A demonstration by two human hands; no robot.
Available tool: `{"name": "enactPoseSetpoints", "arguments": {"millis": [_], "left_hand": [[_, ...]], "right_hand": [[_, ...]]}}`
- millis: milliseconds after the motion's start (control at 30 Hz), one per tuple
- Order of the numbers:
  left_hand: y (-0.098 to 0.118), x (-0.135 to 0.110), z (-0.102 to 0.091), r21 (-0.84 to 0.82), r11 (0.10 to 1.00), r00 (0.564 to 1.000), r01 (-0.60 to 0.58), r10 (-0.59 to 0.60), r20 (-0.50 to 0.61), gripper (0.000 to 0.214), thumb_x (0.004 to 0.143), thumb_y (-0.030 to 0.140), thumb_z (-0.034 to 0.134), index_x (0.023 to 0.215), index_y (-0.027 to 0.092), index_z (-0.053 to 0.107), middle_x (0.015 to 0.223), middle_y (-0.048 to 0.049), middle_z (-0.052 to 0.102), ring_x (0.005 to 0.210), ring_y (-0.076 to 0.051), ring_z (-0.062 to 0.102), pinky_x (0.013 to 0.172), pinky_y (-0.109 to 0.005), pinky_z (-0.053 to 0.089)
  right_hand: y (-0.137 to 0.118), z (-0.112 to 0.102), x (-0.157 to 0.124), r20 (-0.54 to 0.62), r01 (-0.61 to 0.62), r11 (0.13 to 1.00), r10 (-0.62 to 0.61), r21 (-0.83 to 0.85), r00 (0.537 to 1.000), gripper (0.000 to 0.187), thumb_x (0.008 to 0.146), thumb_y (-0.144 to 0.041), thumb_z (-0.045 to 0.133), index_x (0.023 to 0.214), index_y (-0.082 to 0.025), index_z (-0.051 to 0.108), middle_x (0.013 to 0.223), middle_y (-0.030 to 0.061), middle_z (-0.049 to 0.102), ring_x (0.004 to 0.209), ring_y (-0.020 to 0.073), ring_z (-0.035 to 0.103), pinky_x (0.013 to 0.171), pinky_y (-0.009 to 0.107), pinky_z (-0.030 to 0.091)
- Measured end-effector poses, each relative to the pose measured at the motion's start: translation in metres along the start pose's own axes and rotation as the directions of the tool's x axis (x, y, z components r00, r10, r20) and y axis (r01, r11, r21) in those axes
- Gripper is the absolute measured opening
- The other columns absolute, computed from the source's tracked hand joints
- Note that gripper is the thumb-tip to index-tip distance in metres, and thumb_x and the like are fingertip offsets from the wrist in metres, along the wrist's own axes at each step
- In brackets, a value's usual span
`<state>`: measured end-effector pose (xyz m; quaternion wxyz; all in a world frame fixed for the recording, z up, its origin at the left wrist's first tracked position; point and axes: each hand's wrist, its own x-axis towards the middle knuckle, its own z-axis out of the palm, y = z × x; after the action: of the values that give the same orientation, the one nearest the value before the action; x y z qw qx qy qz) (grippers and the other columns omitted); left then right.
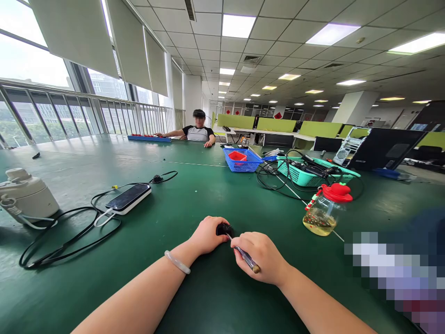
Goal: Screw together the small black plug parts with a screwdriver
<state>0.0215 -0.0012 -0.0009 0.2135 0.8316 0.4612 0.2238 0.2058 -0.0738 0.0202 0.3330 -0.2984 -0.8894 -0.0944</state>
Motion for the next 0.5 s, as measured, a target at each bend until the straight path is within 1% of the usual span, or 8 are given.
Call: {"name": "enactPoseSetpoints", "arguments": {"millis": [200, 400, 500], "left_hand": [[0.0003, 0.0003, 0.0004, -0.009, 1.0, 1.0, -0.006, 0.006, 0.003, 0.035, 0.072, 0.03, 0.069, 0.107, 0.026, 0.066, 0.106, -0.0018, 0.069, 0.106, -0.024, 0.058, 0.096, -0.037, 0.045], [0.0014, -0.0005, -0.0004, -0.001, 1.0, 1.0, 0.006, -0.006, 0.004, 0.034, 0.072, 0.029, 0.069, 0.106, 0.025, 0.066, 0.106, -0.0024, 0.069, 0.106, -0.024, 0.057, 0.095, -0.036, 0.045], [0.0014, -0.0007, -0.0009, -0.006, 1.0, 1.0, 0.007, -0.007, 0.003, 0.035, 0.072, 0.029, 0.069, 0.106, 0.026, 0.066, 0.107, -0.0022, 0.069, 0.107, -0.024, 0.057, 0.095, -0.036, 0.045]], "right_hand": [[0.0014, -0.0009, -0.0024, -0.034, -0.002, 1.0, 0.002, 0.002, 0.999, 0.014, 0.08, -0.011, 0.046, 0.086, -0.02, 0.054, 0.065, -0.0012, 0.056, 0.056, 0.0127, 0.048, 0.055, 0.026, 0.035], [0.003, 0.0003, -0.0027, -0.02, -0.009, 1.0, 0.01, 0.01, 1.0, 0.014, 0.079, -0.011, 0.046, 0.085, -0.021, 0.055, 0.066, -0.0012, 0.057, 0.056, 0.0125, 0.05, 0.056, 0.026, 0.036], [0.0037, -0.0002, -0.0027, -0.031, -0.002, 1.0, 0.002, 0.005, 1.0, 0.013, 0.079, -0.011, 0.046, 0.084, -0.021, 0.054, 0.065, -0.0014, 0.057, 0.056, 0.0124, 0.049, 0.055, 0.026, 0.035]]}}
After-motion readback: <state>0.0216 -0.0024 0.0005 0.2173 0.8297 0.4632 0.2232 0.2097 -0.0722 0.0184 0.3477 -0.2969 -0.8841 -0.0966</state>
